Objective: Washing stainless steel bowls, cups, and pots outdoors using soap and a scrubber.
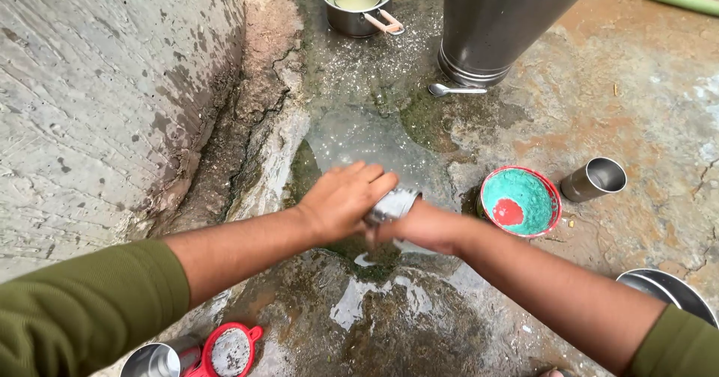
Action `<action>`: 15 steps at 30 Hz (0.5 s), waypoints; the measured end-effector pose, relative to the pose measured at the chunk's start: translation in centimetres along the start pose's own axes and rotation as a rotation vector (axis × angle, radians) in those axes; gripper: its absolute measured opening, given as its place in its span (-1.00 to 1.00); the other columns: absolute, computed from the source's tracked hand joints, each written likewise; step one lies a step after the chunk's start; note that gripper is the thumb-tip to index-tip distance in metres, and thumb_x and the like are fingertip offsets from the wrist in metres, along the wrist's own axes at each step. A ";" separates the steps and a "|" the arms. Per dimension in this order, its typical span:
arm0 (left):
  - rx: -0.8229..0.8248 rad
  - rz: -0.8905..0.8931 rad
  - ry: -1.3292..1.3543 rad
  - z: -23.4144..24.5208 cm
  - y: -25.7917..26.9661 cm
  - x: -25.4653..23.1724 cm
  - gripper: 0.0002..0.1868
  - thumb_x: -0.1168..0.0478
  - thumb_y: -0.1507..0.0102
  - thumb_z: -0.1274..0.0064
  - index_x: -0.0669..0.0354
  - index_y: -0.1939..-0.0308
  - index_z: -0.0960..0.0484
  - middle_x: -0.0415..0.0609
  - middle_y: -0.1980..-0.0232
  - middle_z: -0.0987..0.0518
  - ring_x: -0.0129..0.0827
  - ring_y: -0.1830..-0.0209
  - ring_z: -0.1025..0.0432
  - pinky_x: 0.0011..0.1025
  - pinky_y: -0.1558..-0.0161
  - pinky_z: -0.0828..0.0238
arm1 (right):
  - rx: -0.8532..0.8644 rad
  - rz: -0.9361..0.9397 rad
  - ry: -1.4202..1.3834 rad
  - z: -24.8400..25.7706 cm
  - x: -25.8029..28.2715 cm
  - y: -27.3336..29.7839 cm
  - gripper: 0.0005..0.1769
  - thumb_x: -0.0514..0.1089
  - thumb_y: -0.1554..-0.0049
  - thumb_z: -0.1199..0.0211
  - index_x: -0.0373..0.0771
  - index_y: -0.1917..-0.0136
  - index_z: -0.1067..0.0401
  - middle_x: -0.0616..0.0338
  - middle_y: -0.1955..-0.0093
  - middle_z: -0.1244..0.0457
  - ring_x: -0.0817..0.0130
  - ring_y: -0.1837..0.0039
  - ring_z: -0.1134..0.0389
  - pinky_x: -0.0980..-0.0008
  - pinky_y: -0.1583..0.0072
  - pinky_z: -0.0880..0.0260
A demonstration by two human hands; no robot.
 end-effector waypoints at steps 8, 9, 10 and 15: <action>0.162 -0.213 0.312 -1.0 -0.8 2.9 -0.17 0.14 0.08 -0.44 0.00 -0.21 -0.34 -0.03 0.04 -0.63 -0.15 -0.01 -0.55 -0.20 0.00 -0.50 | -0.235 0.187 0.064 2.3 1.2 1.9 -0.45 -0.34 0.14 -0.32 -0.25 -0.17 -0.43 0.01 -0.09 -0.36 0.07 -0.16 -0.36 0.19 -0.21 -0.36; 0.351 -0.183 0.566 -2.2 -0.6 3.1 -0.16 0.10 0.08 -0.43 -0.01 -0.21 -0.32 -0.04 0.06 -0.69 -0.21 0.02 -0.61 -0.26 -0.02 -0.53 | -0.172 0.512 0.574 1.8 2.5 3.0 -0.34 -0.35 0.25 -0.29 -0.29 -0.19 -0.40 -0.13 -0.12 -0.32 -0.11 -0.16 -0.33 0.11 -0.20 -0.33; 0.351 -0.179 0.567 -2.4 -0.6 2.8 -0.16 0.10 0.08 -0.43 -0.01 -0.21 -0.32 -0.04 0.06 -0.69 -0.21 0.02 -0.61 -0.26 -0.02 -0.53 | -0.169 0.516 0.572 1.5 0.6 2.7 -0.34 -0.35 0.25 -0.29 -0.29 -0.19 -0.40 -0.13 -0.12 -0.32 -0.11 -0.16 -0.33 0.11 -0.20 -0.33; 0.362 0.016 0.263 0.7 0.2 -0.2 -0.19 0.11 0.08 -0.45 -0.08 -0.17 -0.34 -0.01 0.01 -0.63 -0.10 -0.01 -0.55 -0.16 0.03 -0.49 | 0.063 0.424 0.790 -1.0 -2.6 2.3 -0.61 -0.30 0.00 -0.18 -0.16 -0.13 -0.37 0.03 -0.08 -0.33 -0.03 -0.16 -0.39 0.05 -0.18 -0.40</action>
Point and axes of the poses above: each hand's wrist, its own y-axis away from the middle knuckle, its own z-axis out of the back of the hand, x = y × z, the point moved 4 cm from there along -y, towards the middle knuckle
